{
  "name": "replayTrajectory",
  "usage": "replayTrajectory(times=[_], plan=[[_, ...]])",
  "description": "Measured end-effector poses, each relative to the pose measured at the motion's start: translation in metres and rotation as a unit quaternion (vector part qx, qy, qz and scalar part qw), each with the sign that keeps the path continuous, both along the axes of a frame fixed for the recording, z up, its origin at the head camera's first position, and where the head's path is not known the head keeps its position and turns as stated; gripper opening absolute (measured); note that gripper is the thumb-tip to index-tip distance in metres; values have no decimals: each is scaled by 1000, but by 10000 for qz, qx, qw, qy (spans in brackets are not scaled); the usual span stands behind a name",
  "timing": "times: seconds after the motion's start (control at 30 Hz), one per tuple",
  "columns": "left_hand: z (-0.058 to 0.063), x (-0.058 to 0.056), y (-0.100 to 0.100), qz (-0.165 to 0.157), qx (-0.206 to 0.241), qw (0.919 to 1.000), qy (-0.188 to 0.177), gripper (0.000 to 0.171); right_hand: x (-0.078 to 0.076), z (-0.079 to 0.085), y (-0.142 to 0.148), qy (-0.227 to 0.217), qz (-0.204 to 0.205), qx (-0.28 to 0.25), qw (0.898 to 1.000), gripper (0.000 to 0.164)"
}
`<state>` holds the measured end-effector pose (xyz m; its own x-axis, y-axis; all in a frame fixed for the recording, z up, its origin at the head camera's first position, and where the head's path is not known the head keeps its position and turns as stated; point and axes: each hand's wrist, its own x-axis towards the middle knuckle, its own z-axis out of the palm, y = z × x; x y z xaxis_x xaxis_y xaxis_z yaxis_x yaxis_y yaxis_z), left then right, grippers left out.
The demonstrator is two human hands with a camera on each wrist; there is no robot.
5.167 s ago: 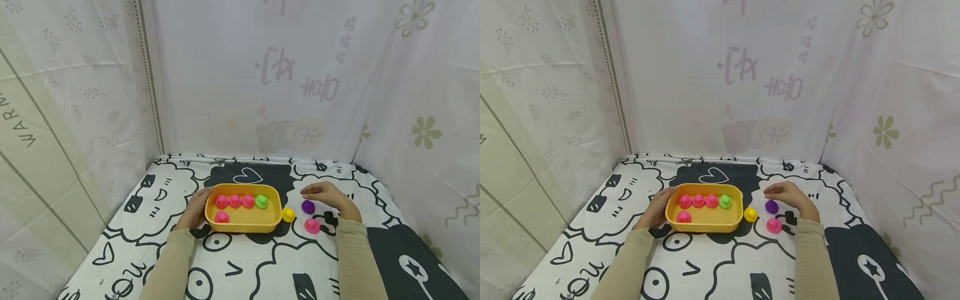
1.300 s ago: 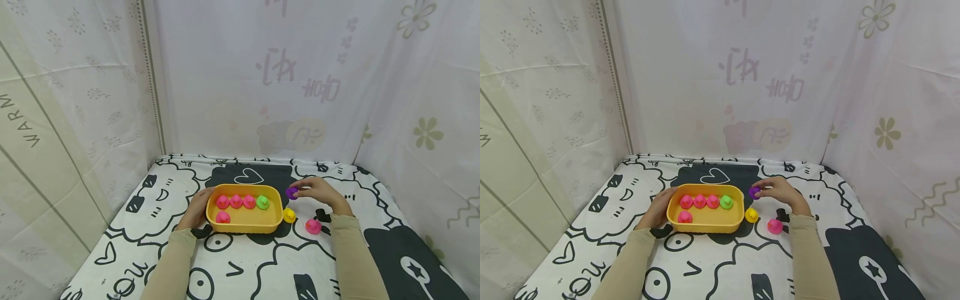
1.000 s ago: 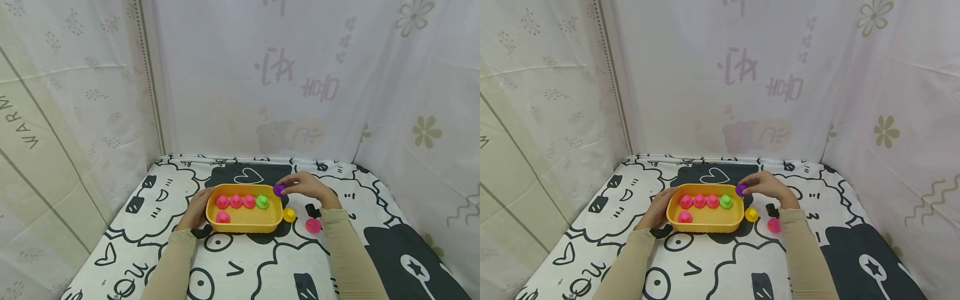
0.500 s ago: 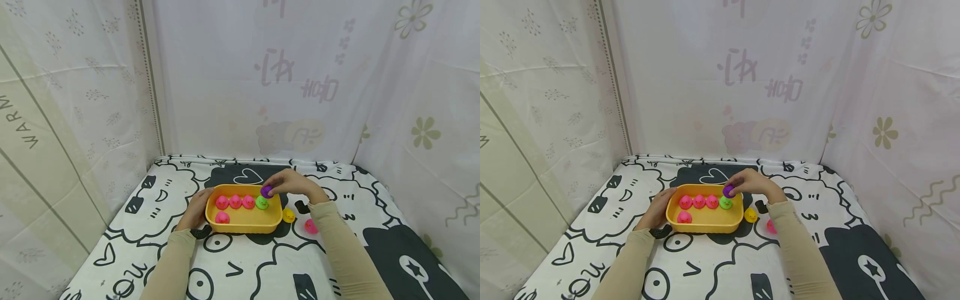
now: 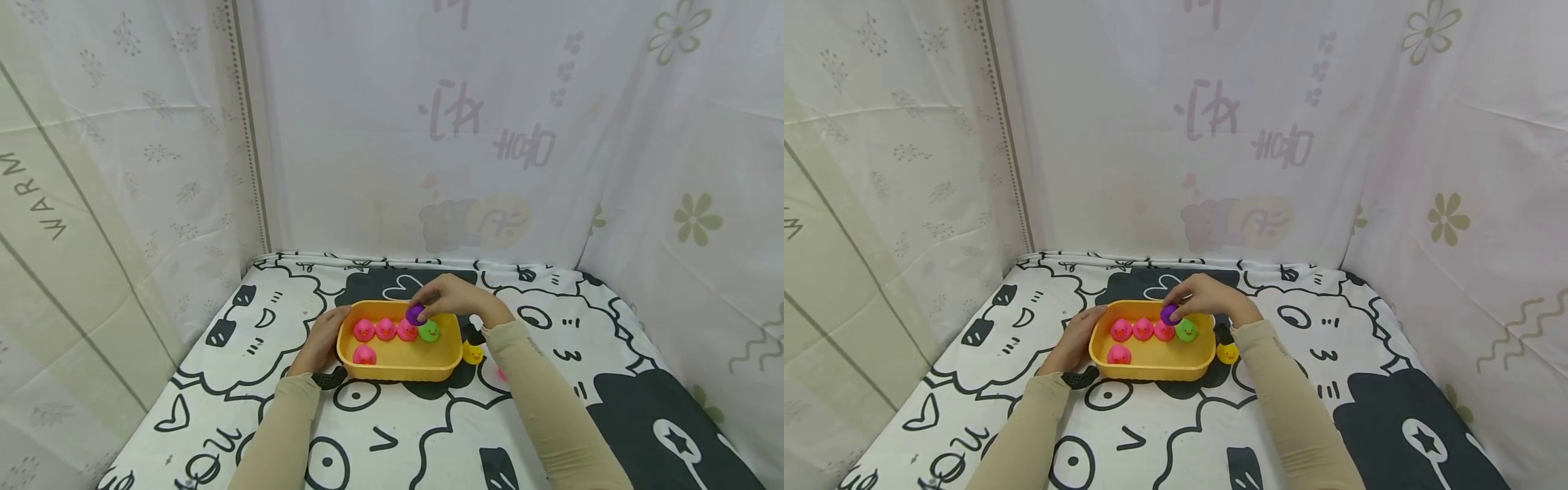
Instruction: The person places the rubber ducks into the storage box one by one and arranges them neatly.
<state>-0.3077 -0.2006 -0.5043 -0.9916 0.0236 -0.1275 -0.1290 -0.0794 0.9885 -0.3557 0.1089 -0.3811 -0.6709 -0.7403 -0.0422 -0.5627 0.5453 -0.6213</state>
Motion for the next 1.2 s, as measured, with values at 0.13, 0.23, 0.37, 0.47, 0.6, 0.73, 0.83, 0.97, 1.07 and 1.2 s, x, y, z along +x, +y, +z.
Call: replayTrajectory(times=[0.13,0.23,0.37,0.47,0.6,0.73,0.83,0.97,1.07,1.2], plan=[[1,-1,0,-13,-36,10000,28,61,0,1,-10,-83,52,-15,10000,25],[1,0,0,-22,-70,10000,-1,58,1,-2,-18,-177,58,5,9998,26],[1,2,0,-14,-85,10000,-26,57,3,-9,-31,-370,122,30,9992,27],[0,2,0,-18,-74,10000,-26,57,5,-15,-41,-558,238,72,9981,27],[0,1,0,-21,-21,10000,-19,56,7,-21,-50,-678,458,249,9963,29],[0,0,1,-13,4,10000,31,58,10,-25,-56,-639,689,466,9945,31],[0,1,1,-15,-2,10000,32,58,11,-28,-59,-626,740,546,9938,33],[0,2,0,17,-37,10000,12,56,11,-32,-63,-584,734,606,9937,33],[0,1,0,24,-24,10000,16,55,11,-36,-66,-590,795,618,9932,31],[1,0,0,28,-56,10000,-5,59,10,-41,-69,-597,959,568,9920,30]])
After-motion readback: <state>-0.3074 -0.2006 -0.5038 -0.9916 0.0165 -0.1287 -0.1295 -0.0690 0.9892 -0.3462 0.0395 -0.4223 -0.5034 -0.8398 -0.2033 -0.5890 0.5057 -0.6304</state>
